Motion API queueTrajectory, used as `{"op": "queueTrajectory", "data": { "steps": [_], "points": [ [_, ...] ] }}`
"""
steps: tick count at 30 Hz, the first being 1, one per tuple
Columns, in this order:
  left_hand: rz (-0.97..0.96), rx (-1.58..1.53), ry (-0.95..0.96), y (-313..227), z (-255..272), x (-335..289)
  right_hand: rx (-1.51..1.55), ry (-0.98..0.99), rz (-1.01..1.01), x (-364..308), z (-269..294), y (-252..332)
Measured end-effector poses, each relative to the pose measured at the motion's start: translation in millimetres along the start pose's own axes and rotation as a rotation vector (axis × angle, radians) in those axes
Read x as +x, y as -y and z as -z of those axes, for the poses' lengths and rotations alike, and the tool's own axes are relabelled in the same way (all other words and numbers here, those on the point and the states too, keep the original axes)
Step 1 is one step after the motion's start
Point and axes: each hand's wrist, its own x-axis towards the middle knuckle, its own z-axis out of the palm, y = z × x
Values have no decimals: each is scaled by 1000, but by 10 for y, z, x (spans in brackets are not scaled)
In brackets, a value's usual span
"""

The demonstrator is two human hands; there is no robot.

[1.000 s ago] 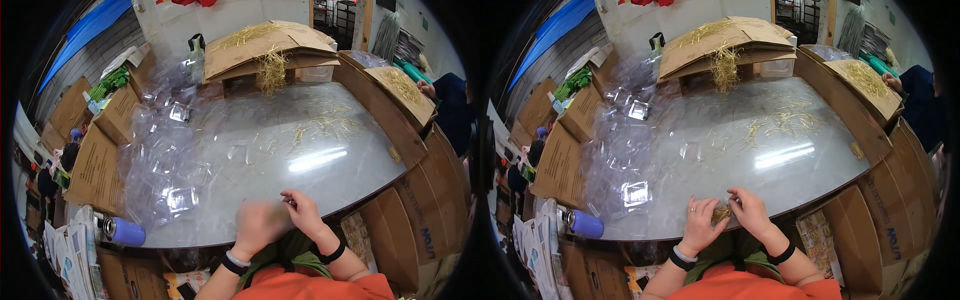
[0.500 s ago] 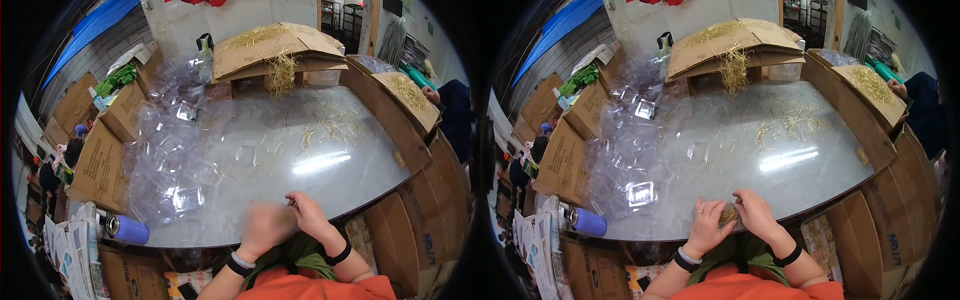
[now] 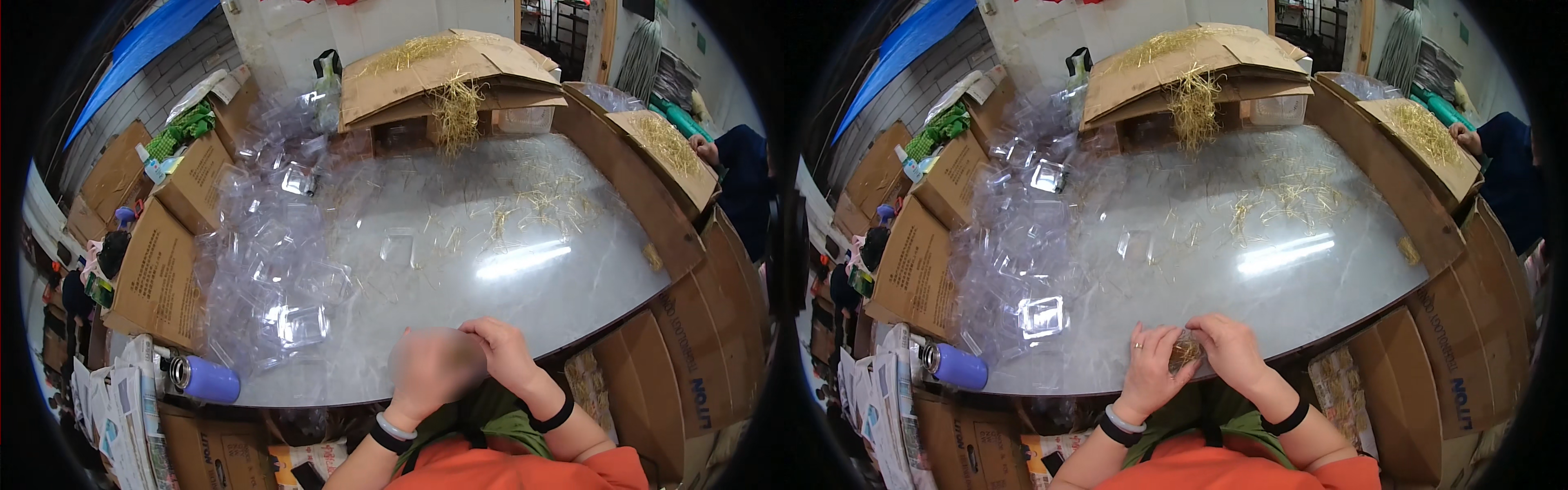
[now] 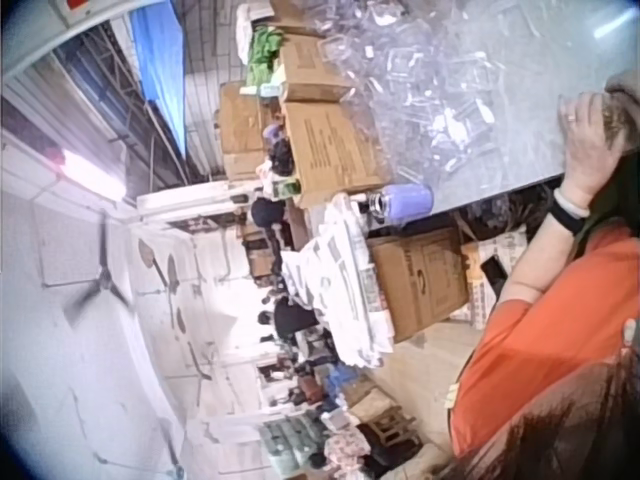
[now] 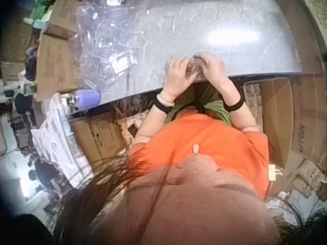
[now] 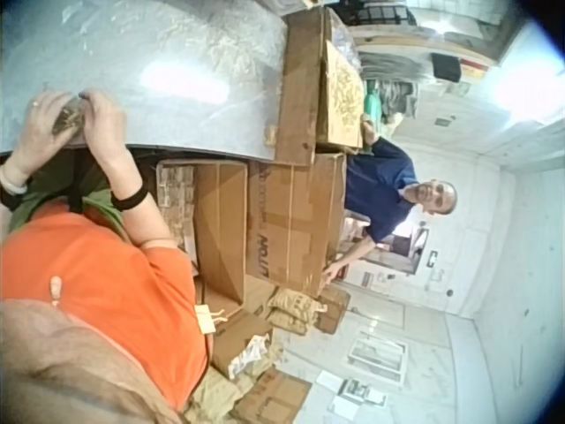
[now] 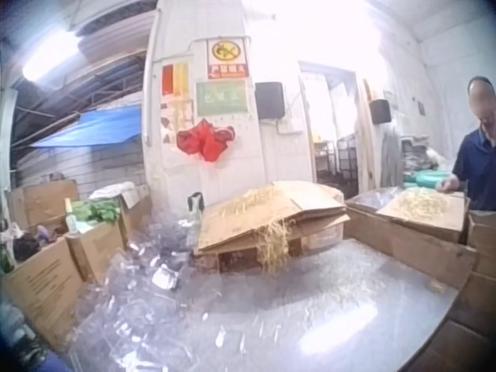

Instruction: Sorting and arranging small gold-colored wire clips on a workspace.

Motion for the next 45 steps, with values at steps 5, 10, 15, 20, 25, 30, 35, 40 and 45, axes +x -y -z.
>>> {"op": "queueTrajectory", "data": {
  "steps": [5, 10, 15, 20, 25, 30, 35, 40, 45],
  "points": [
    [1, -17, 27, -31, 51, 25, -62, 60, 20, -187, 190, 282],
    [-24, 33, 58, 44, -2, -18, -136, 139, 274, -346, 20, 321],
    [-13, 46, 45, 9, 19, 0, -94, 29, 240, -389, -25, 281],
    [2, 64, 17, -8, 16, -8, 43, -147, 14, -392, 74, 265],
    [-8, 54, 5, -30, 6, 32, 417, -297, -388, -244, -19, -139],
    [-1, 46, -11, -21, -2, 29, 531, -215, -481, -148, -54, -260],
    [8, 44, -30, -15, -11, 13, 468, -229, -382, -82, -7, -175],
    [19, 32, -35, -17, -15, 12, 248, -102, -196, -142, 27, -181],
    [12, 25, -31, -9, -22, 15, 219, -236, -145, -148, -21, -204]
  ]
}}
